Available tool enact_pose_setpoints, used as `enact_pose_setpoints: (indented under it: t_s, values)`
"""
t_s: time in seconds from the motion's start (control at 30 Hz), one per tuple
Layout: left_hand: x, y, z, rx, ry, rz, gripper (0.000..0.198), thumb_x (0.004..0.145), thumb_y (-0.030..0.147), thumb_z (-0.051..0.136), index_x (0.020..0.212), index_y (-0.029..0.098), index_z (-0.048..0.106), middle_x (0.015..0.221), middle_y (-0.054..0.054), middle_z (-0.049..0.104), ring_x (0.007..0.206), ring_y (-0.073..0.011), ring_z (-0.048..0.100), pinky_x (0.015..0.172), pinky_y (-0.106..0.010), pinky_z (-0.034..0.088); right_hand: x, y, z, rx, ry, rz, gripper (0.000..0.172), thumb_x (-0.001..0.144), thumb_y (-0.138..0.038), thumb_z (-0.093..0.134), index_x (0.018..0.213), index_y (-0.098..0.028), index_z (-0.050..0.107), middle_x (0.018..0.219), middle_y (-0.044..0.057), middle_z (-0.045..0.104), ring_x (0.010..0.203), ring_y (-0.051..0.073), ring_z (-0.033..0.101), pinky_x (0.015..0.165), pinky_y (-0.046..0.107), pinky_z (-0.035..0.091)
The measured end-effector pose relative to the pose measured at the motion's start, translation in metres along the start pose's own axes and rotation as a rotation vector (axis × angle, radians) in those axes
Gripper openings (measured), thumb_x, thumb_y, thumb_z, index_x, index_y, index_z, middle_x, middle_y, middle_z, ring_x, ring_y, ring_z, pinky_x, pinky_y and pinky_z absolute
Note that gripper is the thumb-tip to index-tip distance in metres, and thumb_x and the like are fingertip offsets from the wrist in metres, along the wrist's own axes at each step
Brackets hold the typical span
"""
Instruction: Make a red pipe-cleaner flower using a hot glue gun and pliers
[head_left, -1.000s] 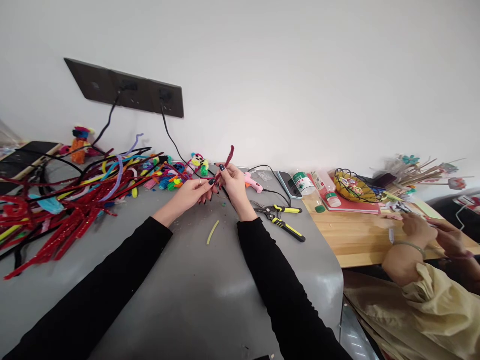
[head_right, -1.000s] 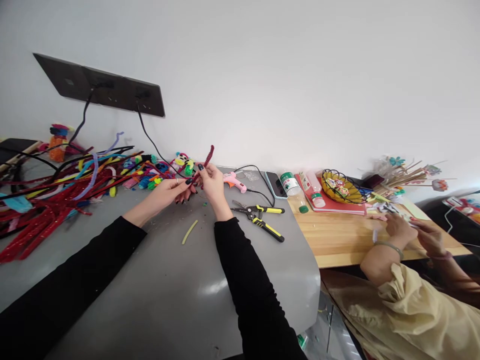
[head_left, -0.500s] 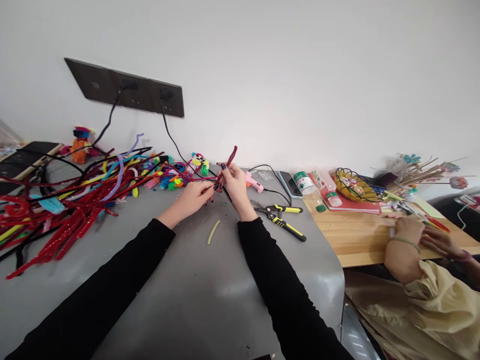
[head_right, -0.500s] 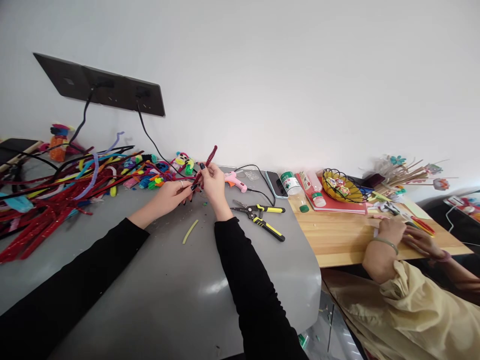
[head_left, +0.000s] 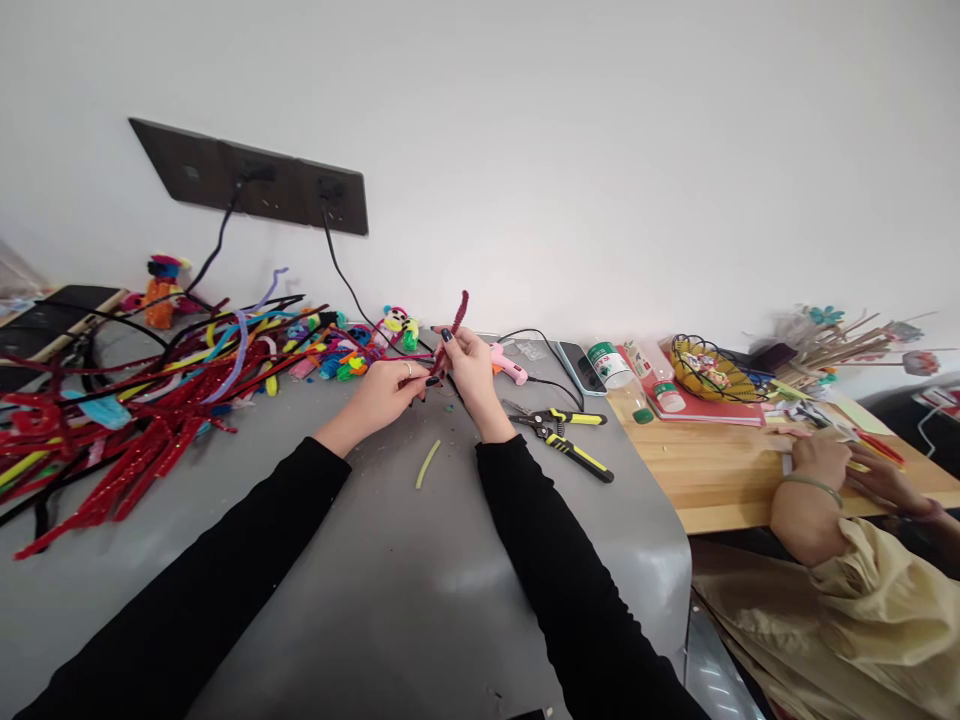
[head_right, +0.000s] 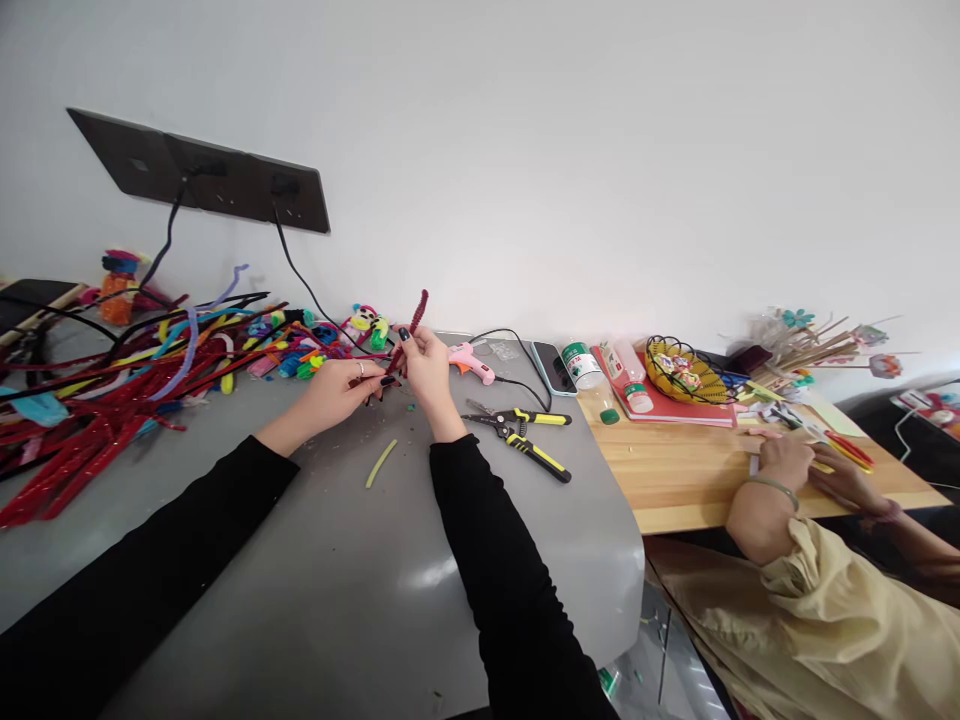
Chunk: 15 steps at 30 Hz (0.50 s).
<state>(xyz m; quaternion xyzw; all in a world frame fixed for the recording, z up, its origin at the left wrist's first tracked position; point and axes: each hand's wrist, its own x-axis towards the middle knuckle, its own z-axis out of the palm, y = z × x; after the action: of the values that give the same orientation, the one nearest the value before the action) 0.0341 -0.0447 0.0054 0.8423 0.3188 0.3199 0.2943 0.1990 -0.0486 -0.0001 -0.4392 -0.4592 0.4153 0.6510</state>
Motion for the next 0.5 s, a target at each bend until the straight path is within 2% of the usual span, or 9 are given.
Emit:
enact_pose_setpoints:
  t_s: [0.17, 0.3, 0.5]
  values:
    - [-0.0003, 0.0019, 0.0016, -0.071, -0.009, -0.107, 0.033, 0.087, 0.042, 0.047, 0.074, 0.018, 0.064, 0.067, -0.003, 0.068, 0.054, -0.0159, 0.056, 0.056, -0.027, 0.04, 0.0004, 0.0009, 0.0006, -0.042, 0.019, -0.025, 0.026, 0.091, -0.044, 0.068, 0.098, -0.019, 0.066, 0.07, -0.004, 0.064, 0.053, 0.008, 0.05, 0.05, 0.021, 0.041]
    - [0.0001, 0.0012, 0.0014, -0.17, -0.022, -0.178, 0.043, 0.088, 0.054, 0.047, 0.073, 0.017, 0.063, 0.067, -0.004, 0.067, 0.054, -0.0165, 0.056, 0.054, -0.027, 0.042, -0.0014, 0.0022, 0.0033, -0.077, -0.036, -0.061, 0.025, 0.092, -0.044, 0.067, 0.097, -0.019, 0.065, 0.071, -0.003, 0.064, 0.055, 0.01, 0.053, 0.053, 0.023, 0.044]
    - [0.0001, -0.0018, 0.0015, -0.135, -0.035, -0.189, 0.041, 0.091, 0.049, 0.044, 0.072, 0.018, 0.063, 0.064, -0.005, 0.065, 0.055, -0.0173, 0.056, 0.056, -0.027, 0.042, -0.0034, 0.0028, 0.0054, -0.069, -0.034, -0.102, 0.021, 0.09, -0.041, 0.065, 0.092, -0.02, 0.063, 0.07, -0.003, 0.063, 0.055, 0.01, 0.052, 0.055, 0.024, 0.046]
